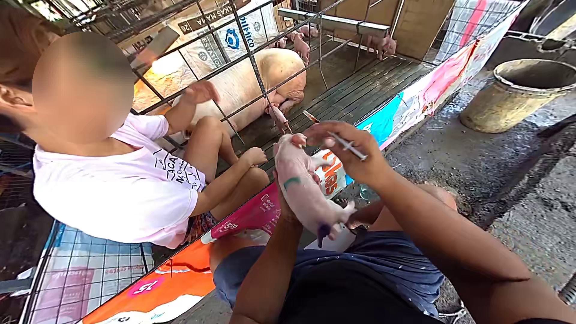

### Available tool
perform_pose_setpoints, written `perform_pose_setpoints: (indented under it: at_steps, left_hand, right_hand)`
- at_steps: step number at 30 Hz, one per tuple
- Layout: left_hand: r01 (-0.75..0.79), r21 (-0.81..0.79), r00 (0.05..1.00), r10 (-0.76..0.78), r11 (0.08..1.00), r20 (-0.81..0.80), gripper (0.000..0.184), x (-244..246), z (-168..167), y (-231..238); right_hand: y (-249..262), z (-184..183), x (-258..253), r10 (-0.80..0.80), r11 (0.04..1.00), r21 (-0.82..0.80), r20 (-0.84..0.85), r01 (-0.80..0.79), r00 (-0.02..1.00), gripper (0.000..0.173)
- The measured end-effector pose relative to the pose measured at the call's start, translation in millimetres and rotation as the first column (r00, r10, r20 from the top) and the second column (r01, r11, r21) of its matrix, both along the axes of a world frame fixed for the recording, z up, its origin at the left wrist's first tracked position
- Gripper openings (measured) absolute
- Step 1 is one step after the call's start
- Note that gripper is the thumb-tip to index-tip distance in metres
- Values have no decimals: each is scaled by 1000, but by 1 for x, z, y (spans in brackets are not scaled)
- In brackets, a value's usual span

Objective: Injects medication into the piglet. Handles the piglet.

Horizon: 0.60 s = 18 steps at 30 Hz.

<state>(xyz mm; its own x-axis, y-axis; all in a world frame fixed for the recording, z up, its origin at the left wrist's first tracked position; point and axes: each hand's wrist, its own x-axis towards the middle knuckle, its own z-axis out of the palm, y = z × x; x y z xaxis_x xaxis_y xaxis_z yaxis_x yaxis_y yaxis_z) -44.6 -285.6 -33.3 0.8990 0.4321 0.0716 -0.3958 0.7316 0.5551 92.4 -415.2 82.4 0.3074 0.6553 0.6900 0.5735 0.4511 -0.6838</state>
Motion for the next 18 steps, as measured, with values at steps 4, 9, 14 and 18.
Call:
perform_pose_setpoints:
  at_steps: [4, 9, 14, 18]
  left_hand:
    - [36, -84, 998, -31, 996, 57, 55, -19, -7, 5]
    - [146, -140, 987, -134, 979, 92, 64, -30, -18, 6]
    - [93, 34, 964, -82, 995, -252, 63, -27, 5, -2]
    - [197, -135, 980, -200, 971, -8, 79, -29, -16, -1]
  right_hand:
    - [-19, -7, -5, 24, 997, 80, -109, -15, 994, 32]
    - [-13, -15, -10, 99, 991, 112, -240, -73, 966, 22]
    - [5, -26, -13, 54, 997, 59, -291, -39, 955, 20]
    - [23, -27, -10, 5, 998, 63, -265, 13, 964, 19]
